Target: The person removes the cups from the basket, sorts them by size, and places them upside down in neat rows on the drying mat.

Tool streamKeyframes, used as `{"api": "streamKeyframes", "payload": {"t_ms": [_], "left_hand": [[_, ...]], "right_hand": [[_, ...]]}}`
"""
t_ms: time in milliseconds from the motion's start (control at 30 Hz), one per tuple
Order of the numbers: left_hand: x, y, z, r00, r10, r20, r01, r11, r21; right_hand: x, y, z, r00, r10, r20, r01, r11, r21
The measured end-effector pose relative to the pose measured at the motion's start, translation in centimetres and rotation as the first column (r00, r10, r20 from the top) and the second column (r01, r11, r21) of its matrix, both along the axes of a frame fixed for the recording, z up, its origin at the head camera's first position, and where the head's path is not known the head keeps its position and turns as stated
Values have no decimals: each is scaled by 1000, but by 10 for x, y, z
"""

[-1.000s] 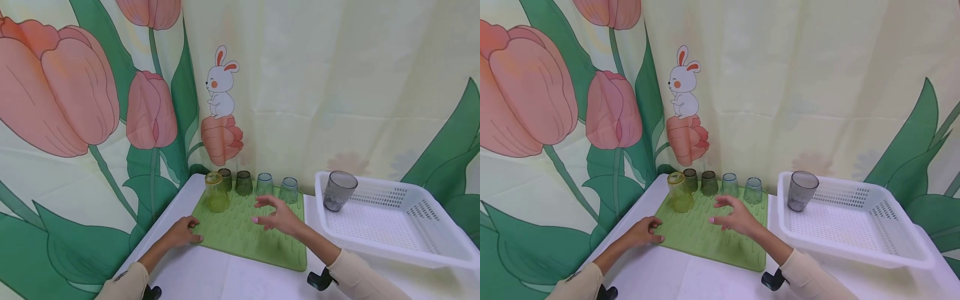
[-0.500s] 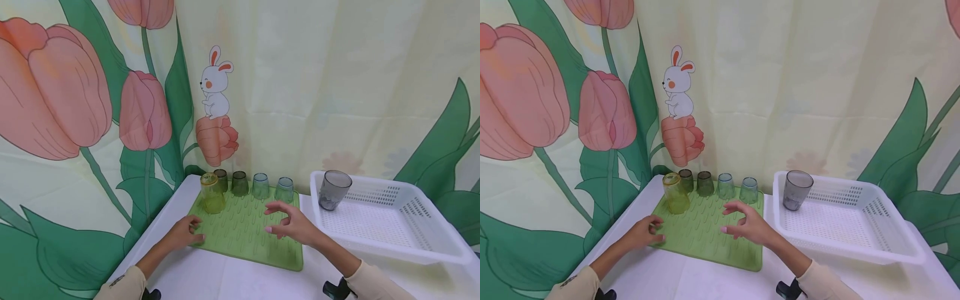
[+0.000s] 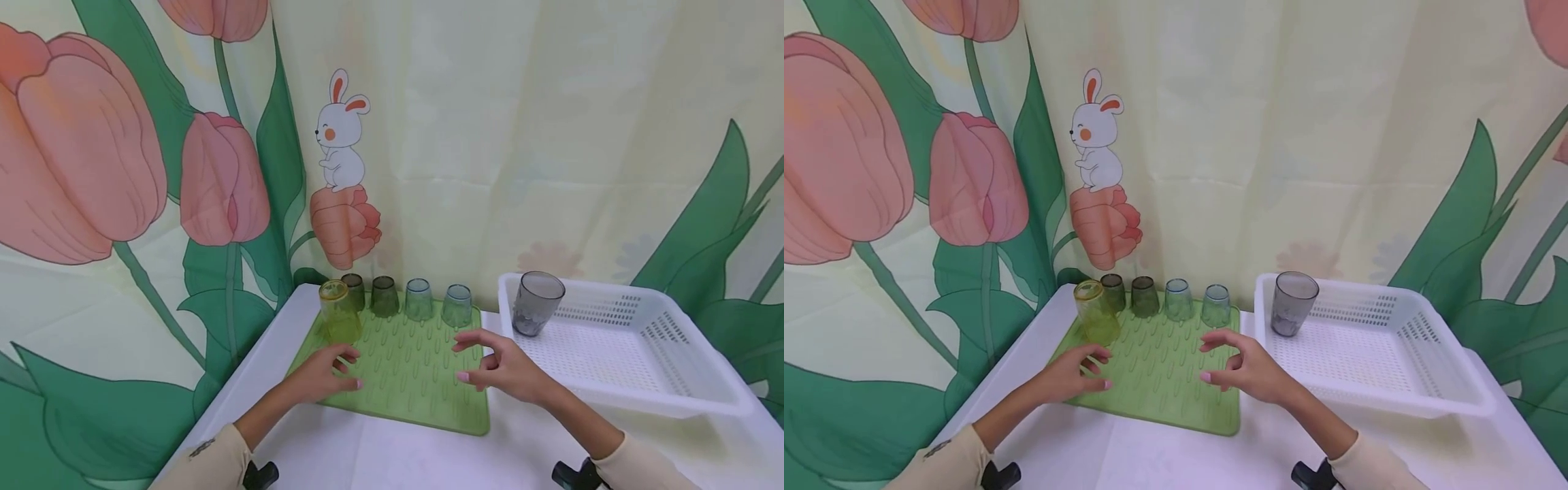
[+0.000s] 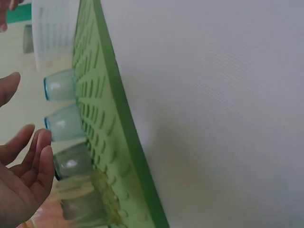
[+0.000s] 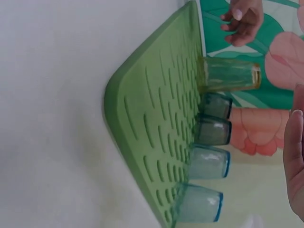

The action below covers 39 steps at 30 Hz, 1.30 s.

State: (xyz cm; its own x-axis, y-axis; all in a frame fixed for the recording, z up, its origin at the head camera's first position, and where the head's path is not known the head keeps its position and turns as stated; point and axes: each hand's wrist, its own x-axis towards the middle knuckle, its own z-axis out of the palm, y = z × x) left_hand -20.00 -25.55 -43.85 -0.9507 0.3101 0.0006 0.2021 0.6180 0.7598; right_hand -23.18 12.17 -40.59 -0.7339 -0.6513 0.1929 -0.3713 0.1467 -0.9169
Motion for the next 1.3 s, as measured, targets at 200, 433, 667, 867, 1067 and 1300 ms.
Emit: {"api": "streamKeyframes", "payload": {"t_ms": [200,433,667,867,1067,1300], "left_hand": [[-2,18,11,998,-52,25,51,998,45],[-7,40,18,995,-102,10,101,992,68],[-14,63,20,988,-152,27,149,986,74],[-18,78,25,986,-168,5,167,984,61],[-23,89,31,984,-177,-2,177,979,105],[-30,101,35,980,-197,-13,197,972,131]], "right_hand": [[4,12,1,999,-16,-30,16,1000,5],[1,28,4,997,-44,-63,45,999,11],[-11,46,15,983,-167,-73,170,984,45],[-22,61,26,967,-246,-66,249,967,55],[-38,76,40,949,-302,-93,310,946,90],[-55,99,56,920,-366,-143,384,913,139]]}}
